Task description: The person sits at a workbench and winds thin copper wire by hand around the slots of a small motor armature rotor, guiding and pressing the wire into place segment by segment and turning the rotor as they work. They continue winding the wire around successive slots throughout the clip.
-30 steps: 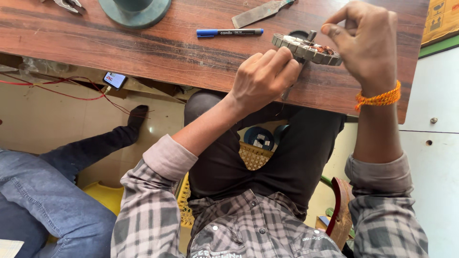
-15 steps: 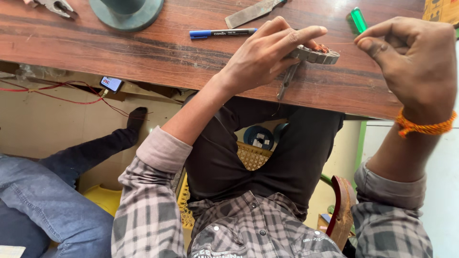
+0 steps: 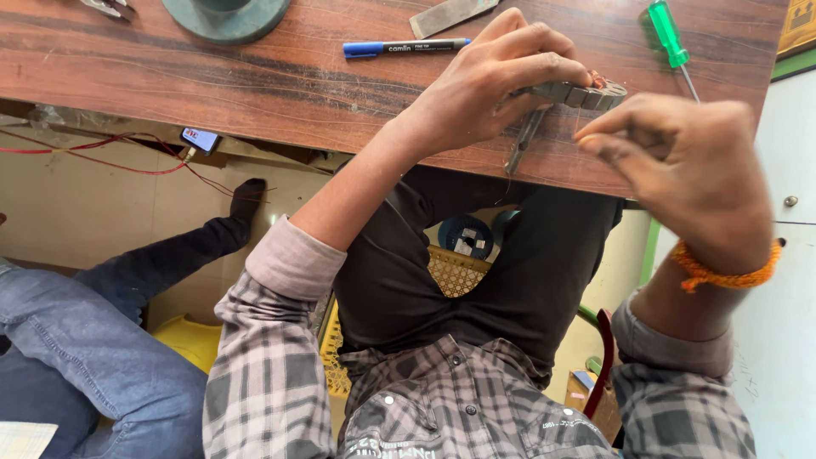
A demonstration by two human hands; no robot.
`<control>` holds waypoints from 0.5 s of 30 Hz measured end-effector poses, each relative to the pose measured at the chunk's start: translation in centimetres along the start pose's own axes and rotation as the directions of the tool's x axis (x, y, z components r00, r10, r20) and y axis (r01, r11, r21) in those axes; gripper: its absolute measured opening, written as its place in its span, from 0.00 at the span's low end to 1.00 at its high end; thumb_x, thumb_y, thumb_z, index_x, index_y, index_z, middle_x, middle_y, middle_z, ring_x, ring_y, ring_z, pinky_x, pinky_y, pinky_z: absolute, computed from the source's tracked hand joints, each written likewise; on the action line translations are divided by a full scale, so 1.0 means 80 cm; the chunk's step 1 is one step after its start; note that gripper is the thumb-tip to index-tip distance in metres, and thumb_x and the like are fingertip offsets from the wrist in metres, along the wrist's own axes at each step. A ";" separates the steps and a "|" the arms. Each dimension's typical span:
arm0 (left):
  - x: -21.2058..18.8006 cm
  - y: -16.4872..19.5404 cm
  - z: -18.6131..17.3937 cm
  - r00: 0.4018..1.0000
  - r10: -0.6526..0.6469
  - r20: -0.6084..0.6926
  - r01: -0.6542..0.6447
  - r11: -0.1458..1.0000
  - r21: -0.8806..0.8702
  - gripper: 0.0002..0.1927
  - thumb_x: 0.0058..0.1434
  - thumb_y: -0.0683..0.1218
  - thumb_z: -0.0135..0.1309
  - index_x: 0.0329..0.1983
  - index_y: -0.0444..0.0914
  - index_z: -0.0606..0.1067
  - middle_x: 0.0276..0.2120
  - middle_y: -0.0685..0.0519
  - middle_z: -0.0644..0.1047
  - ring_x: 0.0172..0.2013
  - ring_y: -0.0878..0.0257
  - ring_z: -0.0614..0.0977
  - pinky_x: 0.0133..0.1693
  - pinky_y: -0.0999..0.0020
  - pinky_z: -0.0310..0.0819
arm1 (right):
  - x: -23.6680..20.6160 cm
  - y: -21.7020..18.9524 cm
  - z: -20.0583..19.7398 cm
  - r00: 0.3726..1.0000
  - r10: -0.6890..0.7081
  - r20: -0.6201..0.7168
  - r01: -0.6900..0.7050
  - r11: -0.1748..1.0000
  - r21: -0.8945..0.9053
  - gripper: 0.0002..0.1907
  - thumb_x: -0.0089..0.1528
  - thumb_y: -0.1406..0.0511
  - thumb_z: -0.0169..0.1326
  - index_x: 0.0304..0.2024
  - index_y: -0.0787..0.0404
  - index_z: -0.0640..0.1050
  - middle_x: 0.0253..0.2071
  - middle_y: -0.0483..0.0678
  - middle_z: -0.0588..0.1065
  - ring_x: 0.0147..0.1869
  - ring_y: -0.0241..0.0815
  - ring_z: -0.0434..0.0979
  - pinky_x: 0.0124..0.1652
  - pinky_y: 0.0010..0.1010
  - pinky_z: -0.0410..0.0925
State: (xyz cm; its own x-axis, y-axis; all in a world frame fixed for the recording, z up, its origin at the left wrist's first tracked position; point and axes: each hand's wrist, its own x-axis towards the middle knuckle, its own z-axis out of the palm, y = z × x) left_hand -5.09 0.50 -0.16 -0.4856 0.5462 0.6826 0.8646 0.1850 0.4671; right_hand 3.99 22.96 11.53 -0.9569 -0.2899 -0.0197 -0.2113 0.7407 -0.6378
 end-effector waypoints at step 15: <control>-0.026 0.024 -0.006 0.912 0.401 0.086 -0.383 0.758 0.528 0.11 0.66 0.46 0.60 0.49 0.39 0.75 0.62 0.57 0.69 0.57 0.61 0.70 0.54 0.61 0.70 | -0.026 0.046 0.086 0.976 -0.096 -0.196 0.139 0.966 0.220 0.06 0.67 0.74 0.59 0.47 0.65 0.82 0.34 0.49 0.81 0.36 0.26 0.76 0.36 0.23 0.69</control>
State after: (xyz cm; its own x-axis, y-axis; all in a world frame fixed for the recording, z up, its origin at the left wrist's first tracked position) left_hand -2.50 -0.65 -0.40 -0.0848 0.6425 0.7616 0.9094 0.3622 -0.2043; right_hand 6.57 22.10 3.93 -0.9526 -0.2352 0.1928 -0.2932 0.5417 -0.7878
